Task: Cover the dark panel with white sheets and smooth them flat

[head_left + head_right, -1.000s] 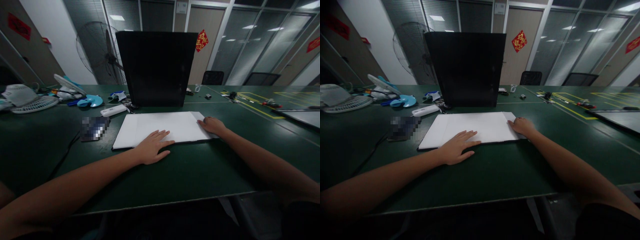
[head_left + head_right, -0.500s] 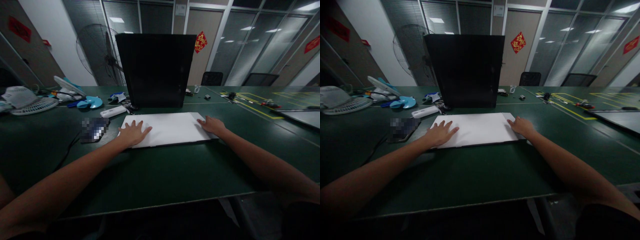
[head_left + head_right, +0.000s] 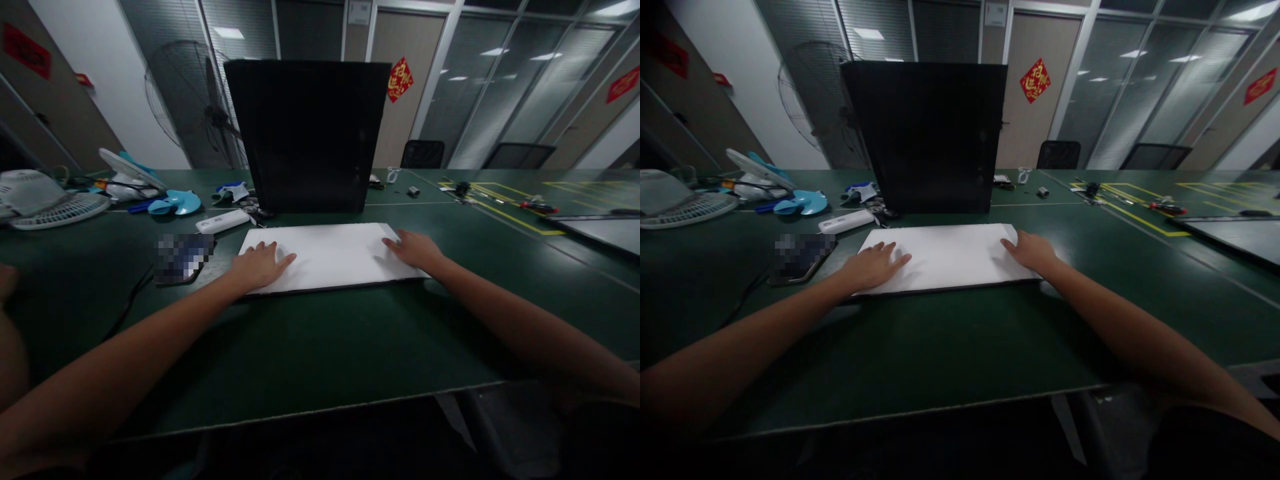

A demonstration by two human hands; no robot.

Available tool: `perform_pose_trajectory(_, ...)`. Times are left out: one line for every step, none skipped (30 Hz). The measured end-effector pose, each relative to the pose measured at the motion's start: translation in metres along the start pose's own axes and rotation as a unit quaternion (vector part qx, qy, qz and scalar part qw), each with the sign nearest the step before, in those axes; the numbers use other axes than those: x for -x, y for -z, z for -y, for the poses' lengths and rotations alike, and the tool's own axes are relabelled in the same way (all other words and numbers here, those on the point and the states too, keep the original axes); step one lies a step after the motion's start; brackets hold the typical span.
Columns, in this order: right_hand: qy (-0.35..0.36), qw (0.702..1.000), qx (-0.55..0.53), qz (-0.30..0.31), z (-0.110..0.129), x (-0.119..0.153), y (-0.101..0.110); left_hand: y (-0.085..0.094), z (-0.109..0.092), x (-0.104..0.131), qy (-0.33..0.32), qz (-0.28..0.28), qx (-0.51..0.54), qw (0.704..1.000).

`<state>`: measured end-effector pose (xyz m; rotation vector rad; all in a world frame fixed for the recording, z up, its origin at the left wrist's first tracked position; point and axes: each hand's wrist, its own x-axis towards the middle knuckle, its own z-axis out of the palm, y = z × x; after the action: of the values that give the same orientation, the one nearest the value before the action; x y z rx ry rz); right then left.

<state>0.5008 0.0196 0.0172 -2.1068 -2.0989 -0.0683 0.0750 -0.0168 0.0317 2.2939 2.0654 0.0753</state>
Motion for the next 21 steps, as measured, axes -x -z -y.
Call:
perform_pose_trajectory(0.010, 1.000, -0.008, -0.003, 0.004, 0.001, 0.001, 0.000, 0.000, 0.000, -0.001, -0.001, -0.007, 1.000)
perform_pose_trajectory(0.021, 1.000, -0.015, -0.008, 0.007, 0.003, 0.002, 0.000, 0.001, 0.001, -0.002, 0.000, -0.014, 1.000)
perform_pose_trajectory(0.031, 0.999, -0.023, -0.014, 0.009, 0.004, 0.003, 0.000, 0.001, 0.001, -0.003, 0.000, -0.021, 1.000)
perform_pose_trajectory(0.038, 0.999, -0.031, -0.020, 0.011, 0.005, 0.004, 0.000, 0.001, 0.001, -0.003, 0.000, -0.028, 1.000)
perform_pose_trajectory(0.041, 0.998, -0.038, -0.028, 0.011, 0.005, 0.004, 0.001, 0.001, 0.001, 0.000, -0.001, -0.034, 0.999)
perform_pose_trajectory(0.039, 0.998, -0.042, -0.035, 0.011, 0.005, 0.005, 0.001, 0.001, 0.001, 0.005, -0.002, -0.039, 0.999)
perform_pose_trajectory(0.030, 0.998, -0.039, -0.041, 0.009, 0.005, 0.005, 0.001, 0.001, 0.001, 0.011, -0.003, -0.042, 0.999)
perform_pose_trajectory(0.016, 0.998, -0.033, -0.043, 0.006, 0.004, 0.004, 0.002, 0.001, 0.000, 0.018, -0.003, -0.044, 0.999)
perform_pose_trajectory(0.001, 0.999, -0.025, -0.040, 0.004, 0.003, 0.003, 0.001, 0.002, -0.001, 0.026, -0.004, -0.045, 0.999)
perform_pose_trajectory(-0.009, 0.999, -0.020, -0.033, 0.001, 0.001, 0.002, 0.001, 0.003, -0.002, 0.032, -0.004, -0.046, 0.998)
perform_pose_trajectory(-0.013, 0.999, -0.021, -0.023, -0.002, 0.000, 0.000, 0.000, 0.004, -0.004, 0.035, -0.003, -0.047, 0.998)
perform_pose_trajectory(-0.009, 1.000, -0.027, -0.014, -0.004, -0.002, -0.001, -0.001, 0.006, -0.006, 0.037, -0.001, -0.049, 0.998)
perform_pose_trajectory(0.001, 0.999, -0.038, -0.008, -0.004, -0.003, -0.003, -0.002, 0.007, -0.007, 0.038, 0.000, -0.052, 0.998)
perform_pose_trajectory(0.010, 0.999, -0.052, -0.006, -0.005, -0.004, -0.005, -0.004, 0.009, -0.009, 0.037, 0.001, -0.054, 0.998)
perform_pose_trajectory(0.017, 0.998, -0.067, -0.007, -0.004, -0.005, -0.006, -0.005, 0.011, -0.010, 0.036, 0.000, -0.057, 0.998)
perform_pose_trajectory(0.019, 0.996, -0.083, -0.012, -0.003, -0.005, -0.008, -0.006, 0.012, -0.011, 0.034, -0.003, -0.060, 0.998)
perform_pose_trajectory(0.016, 0.994, -0.103, -0.017, -0.002, -0.005, -0.008, -0.007, 0.013, -0.012, 0.033, -0.007, -0.063, 0.997)
perform_pose_trajectory(0.010, 0.992, -0.127, -0.021, 0.000, -0.005, -0.009, -0.008, 0.013, -0.012, 0.031, -0.012, -0.066, 0.997)
perform_pose_trajectory(0.002, 0.988, -0.150, -0.024, 0.001, -0.005, -0.009, -0.008, 0.013, -0.012, 0.030, -0.016, -0.069, 0.997)
perform_pose_trajectory(-0.005, 0.985, -0.172, -0.026, 0.001, -0.006, -0.009, -0.007, 0.014, -0.012, 0.028, -0.019, -0.073, 0.997)
perform_pose_trajectory(-0.012, 0.981, -0.191, -0.026, 0.001, -0.006, -0.009, -0.007, 0.014, -0.012, 0.028, -0.021, -0.077, 0.996)
